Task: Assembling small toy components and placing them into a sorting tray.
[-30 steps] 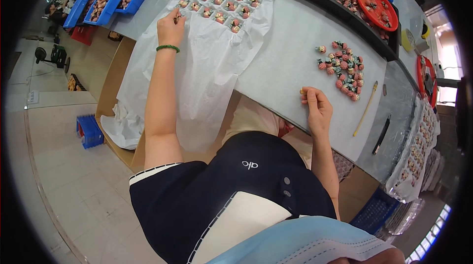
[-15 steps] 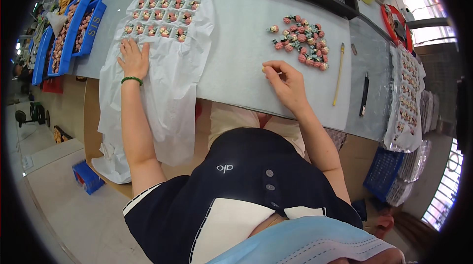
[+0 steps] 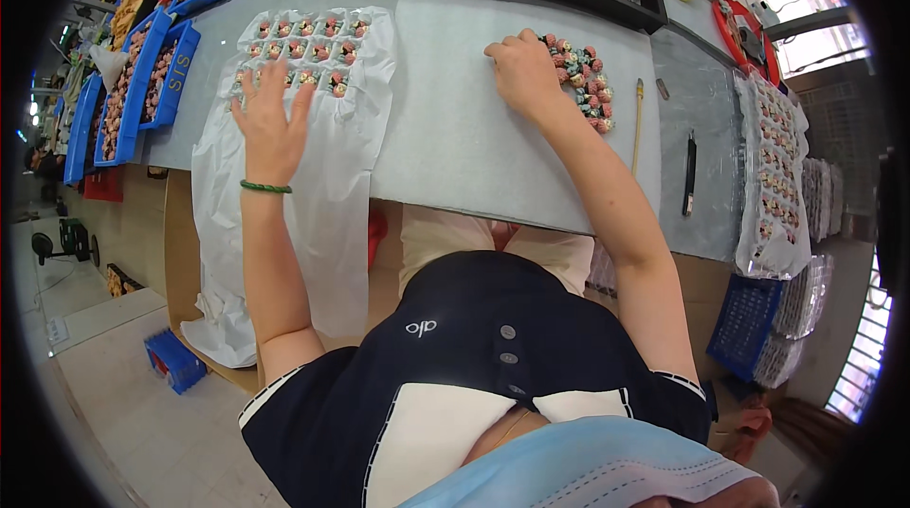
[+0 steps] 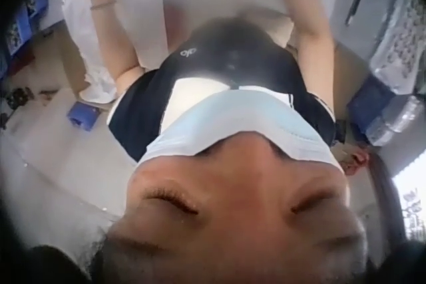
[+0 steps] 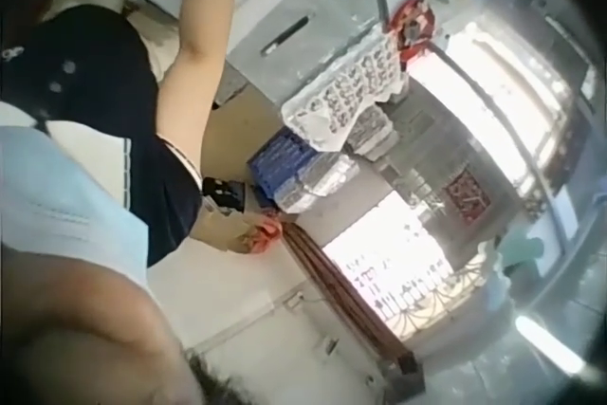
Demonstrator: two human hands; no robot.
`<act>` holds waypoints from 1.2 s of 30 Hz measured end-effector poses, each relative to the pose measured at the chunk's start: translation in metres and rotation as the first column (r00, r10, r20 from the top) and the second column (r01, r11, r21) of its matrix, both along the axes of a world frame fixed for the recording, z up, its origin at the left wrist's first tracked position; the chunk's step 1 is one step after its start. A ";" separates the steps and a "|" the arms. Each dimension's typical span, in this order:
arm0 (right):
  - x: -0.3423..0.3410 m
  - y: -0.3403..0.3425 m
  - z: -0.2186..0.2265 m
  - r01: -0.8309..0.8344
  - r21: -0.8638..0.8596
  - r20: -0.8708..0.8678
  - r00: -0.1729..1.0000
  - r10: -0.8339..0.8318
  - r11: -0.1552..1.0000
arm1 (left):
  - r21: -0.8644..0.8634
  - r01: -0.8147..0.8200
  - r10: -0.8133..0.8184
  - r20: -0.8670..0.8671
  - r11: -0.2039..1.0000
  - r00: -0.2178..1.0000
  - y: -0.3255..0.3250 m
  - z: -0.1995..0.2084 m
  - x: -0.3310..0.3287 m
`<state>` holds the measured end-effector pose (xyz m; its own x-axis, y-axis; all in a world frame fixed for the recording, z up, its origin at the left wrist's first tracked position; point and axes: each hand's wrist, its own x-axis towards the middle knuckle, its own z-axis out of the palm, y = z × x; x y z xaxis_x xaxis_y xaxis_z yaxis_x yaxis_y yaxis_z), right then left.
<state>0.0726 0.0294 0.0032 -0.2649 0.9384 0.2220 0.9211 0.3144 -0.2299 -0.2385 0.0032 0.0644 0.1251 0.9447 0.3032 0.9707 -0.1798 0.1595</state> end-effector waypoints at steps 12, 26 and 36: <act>0.004 -0.091 0.018 -0.167 -0.533 -0.821 -0.135 -0.555 0.829 | -0.092 0.517 0.036 0.992 0.851 0.117 -0.053 -0.047 0.168; 0.044 -0.130 -0.035 0.011 -0.391 -0.915 -0.110 -0.388 0.920 | -0.295 0.671 0.345 0.937 0.680 0.062 -0.052 -0.103 0.233; 0.032 -0.131 -0.044 0.171 -0.176 -0.962 0.179 -0.207 0.969 | -0.223 0.722 0.372 0.927 0.655 -0.052 -0.048 -0.110 0.226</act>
<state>0.1047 -0.1020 -0.0412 0.3281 0.9348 0.1358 -0.0036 0.1451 -0.9894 -0.0124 -0.0445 -0.0458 0.4662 0.8649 -0.1860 -0.2902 0.3481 0.8914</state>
